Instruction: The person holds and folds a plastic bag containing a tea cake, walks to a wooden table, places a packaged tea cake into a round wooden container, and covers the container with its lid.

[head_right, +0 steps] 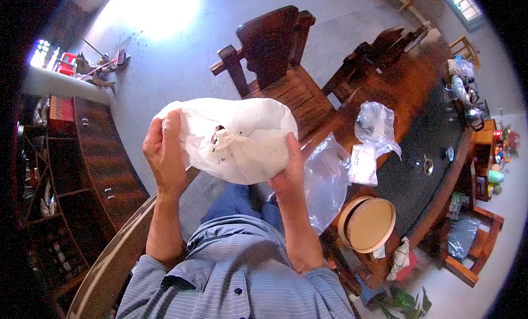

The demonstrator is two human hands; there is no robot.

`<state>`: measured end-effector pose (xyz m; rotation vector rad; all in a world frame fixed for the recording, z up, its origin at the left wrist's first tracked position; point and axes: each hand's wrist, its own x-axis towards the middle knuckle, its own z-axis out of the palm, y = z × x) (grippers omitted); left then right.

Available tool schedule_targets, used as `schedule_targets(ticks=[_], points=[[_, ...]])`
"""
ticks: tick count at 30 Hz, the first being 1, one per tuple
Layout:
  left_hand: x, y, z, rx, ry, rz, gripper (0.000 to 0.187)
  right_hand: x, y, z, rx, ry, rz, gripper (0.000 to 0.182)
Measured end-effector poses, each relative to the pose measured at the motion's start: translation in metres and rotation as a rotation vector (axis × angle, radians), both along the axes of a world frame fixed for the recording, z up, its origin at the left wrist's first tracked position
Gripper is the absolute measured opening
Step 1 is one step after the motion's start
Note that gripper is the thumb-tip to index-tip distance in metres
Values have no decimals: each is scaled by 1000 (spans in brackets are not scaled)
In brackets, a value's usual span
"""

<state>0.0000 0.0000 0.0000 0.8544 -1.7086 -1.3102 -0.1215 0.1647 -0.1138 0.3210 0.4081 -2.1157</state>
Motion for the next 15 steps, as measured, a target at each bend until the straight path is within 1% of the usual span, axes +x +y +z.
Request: schedule_targets(ticks=[2, 3, 4, 5, 8, 9, 11, 12, 15], points=[[0, 6, -8, 144, 52, 25, 39, 0, 15, 5, 130, 72, -19, 56], [-3, -51, -25, 166, 20, 29, 41, -7, -38, -2, 161, 91, -26, 56], [0, -48, -37, 224, -23, 33, 44, -8, -29, 2, 226, 101, -29, 55], [2, -69, -37, 195, -60, 38, 47, -10, -51, 0, 206, 114, -34, 54], [-2, -96, -49, 212, -40, 112, 55, -19, -72, -6, 151, 51, -28, 53], [-5, -102, -54, 119, -65, 154, 54, -22, -76, -6, 125, 47, -32, 53], [-12, -116, -61, -77, -108, 241, 52, -22, -91, -5, 198, 64, -84, 54], [-12, -123, -61, -154, -99, 243, 47, -25, -97, -6, 232, 78, -110, 54], [-11, -136, -55, -660, -103, 136, 41, -36, -110, -11, 91, -12, -127, 55]])
